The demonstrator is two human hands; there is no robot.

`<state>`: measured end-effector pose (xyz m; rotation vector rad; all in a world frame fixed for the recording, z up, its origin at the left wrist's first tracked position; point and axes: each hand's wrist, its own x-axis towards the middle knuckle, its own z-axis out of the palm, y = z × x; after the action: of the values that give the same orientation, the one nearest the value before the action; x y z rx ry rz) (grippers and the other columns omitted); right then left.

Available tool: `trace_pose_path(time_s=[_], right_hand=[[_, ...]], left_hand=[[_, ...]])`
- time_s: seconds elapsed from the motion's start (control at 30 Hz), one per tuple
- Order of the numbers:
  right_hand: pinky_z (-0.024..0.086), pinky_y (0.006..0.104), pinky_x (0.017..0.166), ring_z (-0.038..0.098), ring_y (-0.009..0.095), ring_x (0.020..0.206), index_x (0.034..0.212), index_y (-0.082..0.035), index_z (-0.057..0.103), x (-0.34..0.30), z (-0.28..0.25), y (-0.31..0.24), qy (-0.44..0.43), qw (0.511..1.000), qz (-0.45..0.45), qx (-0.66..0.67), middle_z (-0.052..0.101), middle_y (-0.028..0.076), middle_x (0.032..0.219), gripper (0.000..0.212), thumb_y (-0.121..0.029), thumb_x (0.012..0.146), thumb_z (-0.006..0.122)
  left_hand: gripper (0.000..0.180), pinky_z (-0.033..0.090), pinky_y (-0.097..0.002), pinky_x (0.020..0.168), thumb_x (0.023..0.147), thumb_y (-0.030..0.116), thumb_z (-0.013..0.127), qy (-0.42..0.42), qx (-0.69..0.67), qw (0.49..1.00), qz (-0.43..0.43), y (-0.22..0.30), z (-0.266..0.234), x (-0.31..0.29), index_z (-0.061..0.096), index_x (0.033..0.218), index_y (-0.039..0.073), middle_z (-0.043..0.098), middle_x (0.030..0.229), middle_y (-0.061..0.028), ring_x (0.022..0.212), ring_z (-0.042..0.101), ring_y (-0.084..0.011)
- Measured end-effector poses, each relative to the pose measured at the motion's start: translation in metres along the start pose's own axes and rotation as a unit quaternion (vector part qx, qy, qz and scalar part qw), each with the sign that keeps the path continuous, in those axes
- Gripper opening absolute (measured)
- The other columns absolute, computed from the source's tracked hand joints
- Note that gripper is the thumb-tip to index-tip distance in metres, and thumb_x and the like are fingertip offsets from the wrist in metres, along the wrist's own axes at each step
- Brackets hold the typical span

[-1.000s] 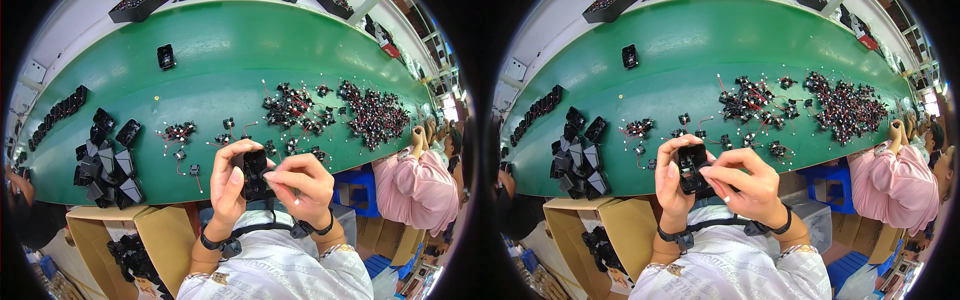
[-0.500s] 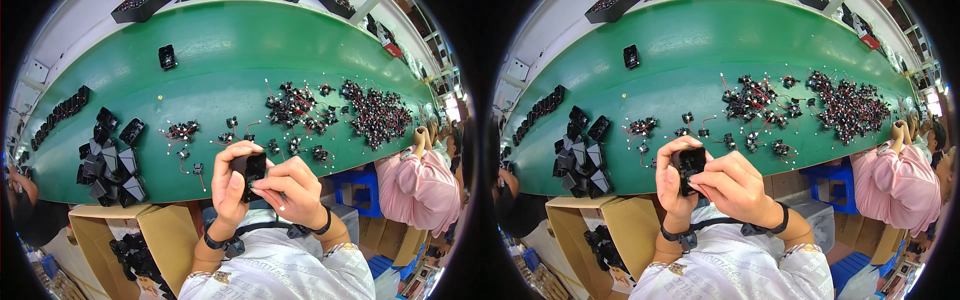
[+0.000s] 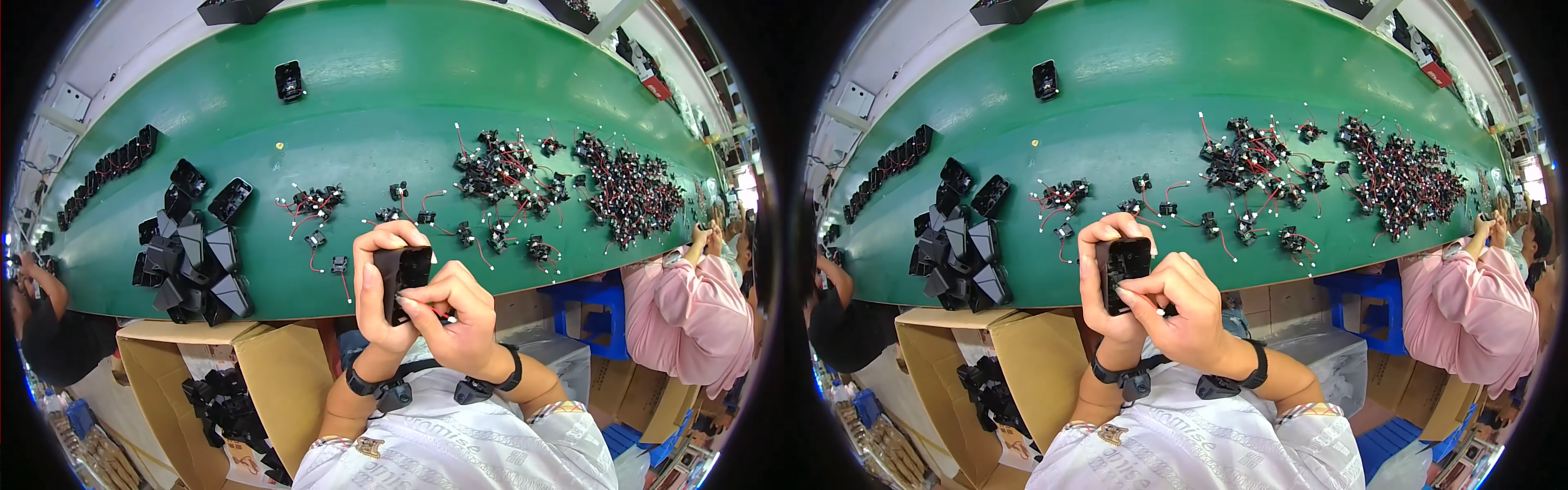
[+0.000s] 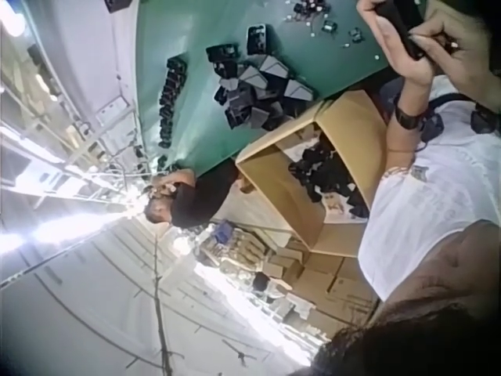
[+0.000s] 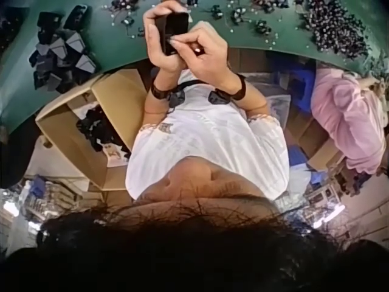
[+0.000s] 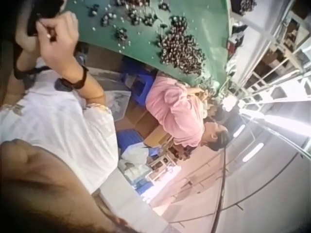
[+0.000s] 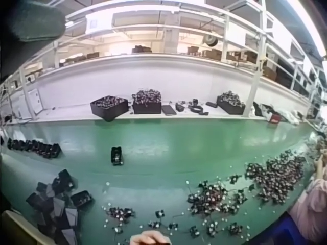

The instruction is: The person picks up a black plastic housing and a small electronic component with wires, then inserts the component into the housing by hand. After pressing the parts into place, they set the assembled unit onto the green conveyor belt and reach for more parts to repeat the process.

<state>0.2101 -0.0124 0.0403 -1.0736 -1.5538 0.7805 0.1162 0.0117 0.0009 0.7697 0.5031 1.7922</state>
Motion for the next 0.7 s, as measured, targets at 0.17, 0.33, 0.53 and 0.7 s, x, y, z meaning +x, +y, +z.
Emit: trace_pose_path(time_s=[0.17,0.33,0.53,0.7], right_hand=[[0.036,0.0304,0.054,0.047,0.016,0.058,0.083,-0.009,0.076,0.026,-0.024,-0.008,-0.103,0.981,-0.107,-0.128,0.052,0.0,0.065,0.021,-0.001,0.066,0.087],[0.037,0.032,0.054,0.048,0.018,0.058,0.077,-0.01,0.072,0.044,-0.031,-0.017,-0.189,0.96,-0.141,-0.149,0.053,0.0,0.066,0.023,-0.001,0.062,0.087],[0.046,0.0356,0.069,0.056,0.025,0.082,0.083,-0.009,0.074,0.047,-0.027,-0.01,-0.2,0.958,-0.14,-0.149,0.062,0.006,0.089,0.024,-0.003,0.062,0.086],[0.049,0.0529,0.102,0.047,0.043,0.136,0.09,-0.007,0.077,0.055,-0.028,-0.015,-0.251,0.938,-0.123,-0.204,0.044,0.025,0.146,0.026,-0.01,0.066,0.087]], left_hand=[[0.037,0.044,-0.0369,0.086,0.104,0.036,0.036,-0.016,-0.005,0.999,-0.04,0.003,-0.003,-0.003,0.047,0.114,0.002,0.054,0.112,-0.019,0.094,0.05,-0.0228],[0.041,0.043,-0.0375,0.092,0.105,0.04,0.038,-0.055,0.154,0.985,0.05,0.013,-0.003,0.001,0.047,0.113,0.001,0.055,0.114,-0.0214,0.1,0.051,-0.0221],[0.042,0.044,-0.0394,0.092,0.102,0.042,0.042,-0.054,0.097,0.994,0.007,0.01,-0.008,0.003,0.046,0.115,0.002,0.052,0.115,-0.0206,0.101,0.051,-0.0249],[0.059,0.042,-0.0388,0.102,0.103,0.049,0.04,-0.007,0.027,0.999,-0.047,0.015,-0.016,0.014,0.04,0.137,0.001,0.04,0.146,-0.0204,0.112,0.052,-0.0214]])
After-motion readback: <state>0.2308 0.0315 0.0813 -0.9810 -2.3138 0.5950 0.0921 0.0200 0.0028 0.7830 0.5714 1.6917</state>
